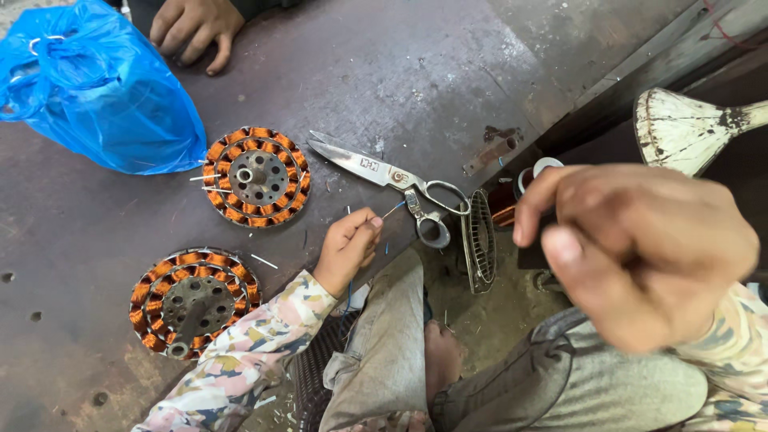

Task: The person uses shears to strip the blue insulation from the ends of copper wires. They repeatedly cut the insulation and pull it off to expose the copper conductor.

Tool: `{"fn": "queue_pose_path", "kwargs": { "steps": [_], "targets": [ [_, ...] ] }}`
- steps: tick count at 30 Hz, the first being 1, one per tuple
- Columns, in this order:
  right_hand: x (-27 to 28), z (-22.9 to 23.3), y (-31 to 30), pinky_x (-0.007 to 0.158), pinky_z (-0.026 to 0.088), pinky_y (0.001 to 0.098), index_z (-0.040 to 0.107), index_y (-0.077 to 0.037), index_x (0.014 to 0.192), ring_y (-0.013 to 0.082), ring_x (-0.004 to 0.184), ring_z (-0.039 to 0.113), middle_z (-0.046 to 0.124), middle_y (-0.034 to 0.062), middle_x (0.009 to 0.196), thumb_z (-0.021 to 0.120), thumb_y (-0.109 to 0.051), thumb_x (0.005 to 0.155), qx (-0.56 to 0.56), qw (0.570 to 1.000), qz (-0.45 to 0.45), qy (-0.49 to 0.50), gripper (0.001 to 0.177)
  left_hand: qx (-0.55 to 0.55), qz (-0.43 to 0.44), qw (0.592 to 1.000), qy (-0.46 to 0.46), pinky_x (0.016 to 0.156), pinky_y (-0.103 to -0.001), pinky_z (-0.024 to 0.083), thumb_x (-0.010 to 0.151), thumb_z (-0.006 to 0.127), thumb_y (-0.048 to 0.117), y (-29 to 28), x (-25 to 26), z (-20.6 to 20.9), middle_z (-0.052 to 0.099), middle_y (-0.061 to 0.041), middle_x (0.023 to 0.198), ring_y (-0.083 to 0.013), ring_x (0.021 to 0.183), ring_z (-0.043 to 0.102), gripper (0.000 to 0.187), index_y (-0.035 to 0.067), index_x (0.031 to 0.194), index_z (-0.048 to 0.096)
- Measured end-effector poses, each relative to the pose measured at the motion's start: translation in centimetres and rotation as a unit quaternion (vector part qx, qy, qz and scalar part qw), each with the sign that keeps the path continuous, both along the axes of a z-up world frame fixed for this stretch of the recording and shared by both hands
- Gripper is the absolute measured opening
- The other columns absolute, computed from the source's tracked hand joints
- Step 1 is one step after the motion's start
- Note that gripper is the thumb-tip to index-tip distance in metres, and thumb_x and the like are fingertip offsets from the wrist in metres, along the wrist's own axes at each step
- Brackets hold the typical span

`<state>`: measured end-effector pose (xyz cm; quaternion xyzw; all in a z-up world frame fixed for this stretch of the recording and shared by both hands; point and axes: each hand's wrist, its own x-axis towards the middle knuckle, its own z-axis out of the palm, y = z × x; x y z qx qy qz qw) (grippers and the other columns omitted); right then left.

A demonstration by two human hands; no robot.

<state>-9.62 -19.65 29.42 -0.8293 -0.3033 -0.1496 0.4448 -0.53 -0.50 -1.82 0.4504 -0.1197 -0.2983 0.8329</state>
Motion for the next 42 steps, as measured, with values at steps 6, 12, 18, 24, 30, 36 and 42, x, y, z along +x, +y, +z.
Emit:
{"fn": "queue_pose_path", "kwargs": {
  "steps": [6, 12, 18, 24, 30, 36, 42],
  "targets": [
    [-1.1, 0.5, 1.8, 0.068, 0.059, 0.0439, 0.054, -0.002, 0.08, 0.009, 0.051, 0.054, 0.056, 0.0035, 0.061, 0.06, -0.006, 0.095, -0.019, 0.996, 0.073, -0.057, 0.017, -0.005, -0.009, 1.0, 0.008, 0.043, -0.023, 0.021, 0.107, 0.05, 0.019, 0.2, -0.1, 0.3, 0.033, 0.008, 0.061, -0.0025, 0.047, 0.027, 0.028, 0.008, 0.081, 0.05],
    [-1.0, 2.2, 3.3, 0.082, 0.061, 0.0507, 0.058, 0.003, 0.098, 0.022, 0.077, 0.072, 0.067, 0.0169, 0.095, 0.055, -0.008, 0.101, -0.071, 0.977, 0.202, -0.012, 0.012, -0.018, -0.017, 1.0, 0.002, 0.043, -0.024, 0.021, 0.107, 0.05, 0.019, 0.0, 0.0, 0.0, 0.032, 0.009, 0.06, -0.0023, 0.047, 0.026, 0.028, 0.007, 0.082, 0.05],
    [-1.2, 2.6, 5.8, 0.09, 0.057, 0.0526, 0.061, 0.006, 0.104, 0.0327, 0.097, 0.074, 0.068, 0.0199, 0.11, 0.066, -0.009, 0.098, -0.122, 0.963, 0.236, -0.04, 0.017, -0.012, -0.017, 1.0, 0.0, 0.041, -0.024, 0.021, 0.106, 0.052, 0.019, -0.5, 0.2, -0.7, 0.035, 0.008, 0.06, -0.0024, 0.045, 0.027, 0.026, 0.007, 0.083, 0.051],
    [-1.2, 3.6, 5.4, 0.089, 0.056, 0.0508, 0.071, 0.006, 0.103, 0.0301, 0.097, 0.078, 0.072, 0.0182, 0.108, 0.072, -0.007, 0.091, -0.157, 0.943, 0.293, -0.024, 0.018, -0.016, -0.011, 1.0, -0.011, 0.042, -0.023, 0.023, 0.106, 0.052, 0.02, -0.4, 0.1, -0.7, 0.04, 0.008, 0.064, -0.0016, 0.047, 0.03, 0.026, 0.008, 0.084, 0.051],
    [-2.2, 1.7, 5.9, 0.077, 0.06, 0.0383, 0.069, -0.003, 0.089, 0.0171, 0.079, 0.077, 0.072, 0.0063, 0.091, 0.081, -0.006, 0.087, -0.072, 0.983, 0.139, -0.1, 0.013, -0.015, -0.011, 0.999, -0.037, 0.042, -0.023, 0.024, 0.107, 0.052, 0.022, -0.5, 0.0, -0.6, 0.041, 0.007, 0.065, -0.0015, 0.047, 0.032, 0.027, 0.008, 0.084, 0.052],
    [2.5, -0.8, 3.1, 0.067, 0.059, 0.0351, 0.067, 0.001, 0.1, 0.0141, 0.067, 0.072, 0.074, 0.0125, 0.088, 0.07, 0.008, 0.092, 0.129, 0.981, 0.14, 0.045, 0.011, -0.003, -0.003, 0.999, -0.043, 0.042, -0.022, 0.024, 0.107, 0.053, 0.02, -0.5, -0.1, -0.6, 0.044, 0.006, 0.066, -0.0013, 0.047, 0.034, 0.026, 0.007, 0.084, 0.053],
    [2.2, -1.3, 2.3, 0.082, 0.059, 0.038, 0.062, 0.008, 0.121, 0.0265, 0.089, 0.072, 0.071, 0.0237, 0.104, 0.056, 0.003, 0.109, 0.243, 0.95, 0.05, 0.192, 0.014, 0.001, -0.007, 1.0, -0.031, 0.043, -0.022, 0.024, 0.107, 0.054, 0.019, -0.5, 0.0, -0.7, 0.044, 0.006, 0.065, -0.0011, 0.048, 0.033, 0.026, 0.006, 0.085, 0.054]
  ]
}}
